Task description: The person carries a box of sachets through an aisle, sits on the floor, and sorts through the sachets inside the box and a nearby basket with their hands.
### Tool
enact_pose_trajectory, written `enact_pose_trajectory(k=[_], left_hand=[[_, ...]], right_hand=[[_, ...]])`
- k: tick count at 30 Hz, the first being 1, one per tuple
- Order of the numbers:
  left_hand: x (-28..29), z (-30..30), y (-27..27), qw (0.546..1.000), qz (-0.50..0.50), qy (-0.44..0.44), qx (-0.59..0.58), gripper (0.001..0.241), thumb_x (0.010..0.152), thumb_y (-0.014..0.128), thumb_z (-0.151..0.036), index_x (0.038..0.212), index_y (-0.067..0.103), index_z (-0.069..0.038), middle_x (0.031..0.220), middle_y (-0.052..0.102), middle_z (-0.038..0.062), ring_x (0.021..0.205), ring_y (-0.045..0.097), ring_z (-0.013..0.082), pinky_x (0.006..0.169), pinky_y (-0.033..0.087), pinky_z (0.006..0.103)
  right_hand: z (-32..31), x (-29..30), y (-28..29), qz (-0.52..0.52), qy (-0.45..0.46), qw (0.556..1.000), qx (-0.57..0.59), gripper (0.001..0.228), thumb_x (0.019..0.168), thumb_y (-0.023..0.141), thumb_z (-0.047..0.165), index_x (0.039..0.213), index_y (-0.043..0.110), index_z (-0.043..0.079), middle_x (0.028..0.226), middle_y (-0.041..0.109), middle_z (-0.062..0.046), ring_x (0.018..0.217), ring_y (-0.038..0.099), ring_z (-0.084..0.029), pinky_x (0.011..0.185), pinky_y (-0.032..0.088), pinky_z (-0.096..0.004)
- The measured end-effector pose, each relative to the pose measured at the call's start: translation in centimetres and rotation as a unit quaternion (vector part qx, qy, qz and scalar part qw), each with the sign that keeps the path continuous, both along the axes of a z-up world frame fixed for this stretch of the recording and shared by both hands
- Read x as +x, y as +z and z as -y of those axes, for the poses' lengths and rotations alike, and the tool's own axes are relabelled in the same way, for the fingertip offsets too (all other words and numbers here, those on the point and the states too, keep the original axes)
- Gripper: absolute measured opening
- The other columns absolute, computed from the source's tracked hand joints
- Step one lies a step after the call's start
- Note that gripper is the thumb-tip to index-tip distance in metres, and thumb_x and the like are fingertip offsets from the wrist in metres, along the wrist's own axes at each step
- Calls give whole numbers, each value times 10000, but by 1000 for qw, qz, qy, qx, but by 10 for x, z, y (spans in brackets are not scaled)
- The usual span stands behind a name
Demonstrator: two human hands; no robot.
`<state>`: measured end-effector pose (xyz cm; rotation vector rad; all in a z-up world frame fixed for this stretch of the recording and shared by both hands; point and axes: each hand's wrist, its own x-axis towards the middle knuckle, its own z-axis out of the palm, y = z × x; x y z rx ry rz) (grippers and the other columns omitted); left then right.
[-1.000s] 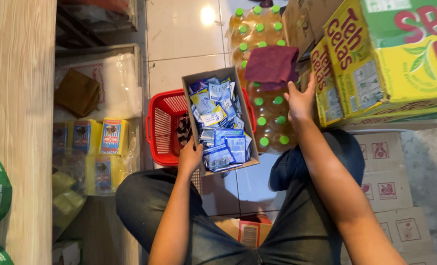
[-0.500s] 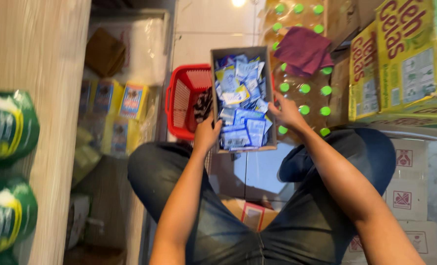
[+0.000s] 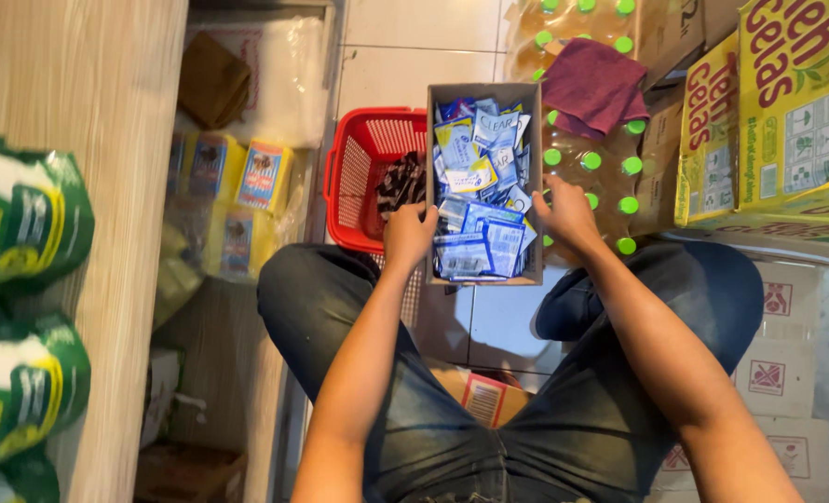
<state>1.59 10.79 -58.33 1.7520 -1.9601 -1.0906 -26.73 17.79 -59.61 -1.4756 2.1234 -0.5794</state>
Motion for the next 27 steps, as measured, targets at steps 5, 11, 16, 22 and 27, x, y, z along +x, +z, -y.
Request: enact_pose_trajectory(k=[5,11,16,22,27], left_hand=[[-6,20,10,997,71,1,5,441,947,624,-443,860,801,-48,830,730,229,801,709,417,763,555,508],[20,40,-4,997,-33,-64,1,444,922,663,-473,922,794,-48,728,716,209,684,740,337,669,563,452],[32,25,-32,991,-78,-101,-39,458,930,666,-479,1109,771,-70,926,755,207,863,746,358,773,567,455],[35,3,-34,990,-5,-142,-22,663,923,620,-553,1475,534,-197,1104,722,248,1034,703,406,879,551,479],[49,-18,-7,989,-12,-148,-27,682,956,577,-603,1531,475,-250,1114,720,257,1037,699,420,880,546,497]], right_hand=[[8,-8,6,50,-8,998,45,373,878,719,205,1175,693,-19,897,746,-251,776,749,-371,727,577,-441],[25,-23,5,91,22,995,24,334,816,796,174,1040,708,-57,854,762,-178,687,748,-238,630,576,-360],[19,-21,-12,34,2,999,10,411,846,804,244,1142,703,-23,884,755,-204,762,741,-303,680,563,-405],[15,-19,-24,-29,27,998,-48,430,885,789,299,1194,730,6,962,757,-215,874,739,-323,776,564,-412],[-5,-20,-18,103,-6,992,-76,466,915,780,378,1216,730,26,963,782,-143,848,742,-177,734,572,-322]])
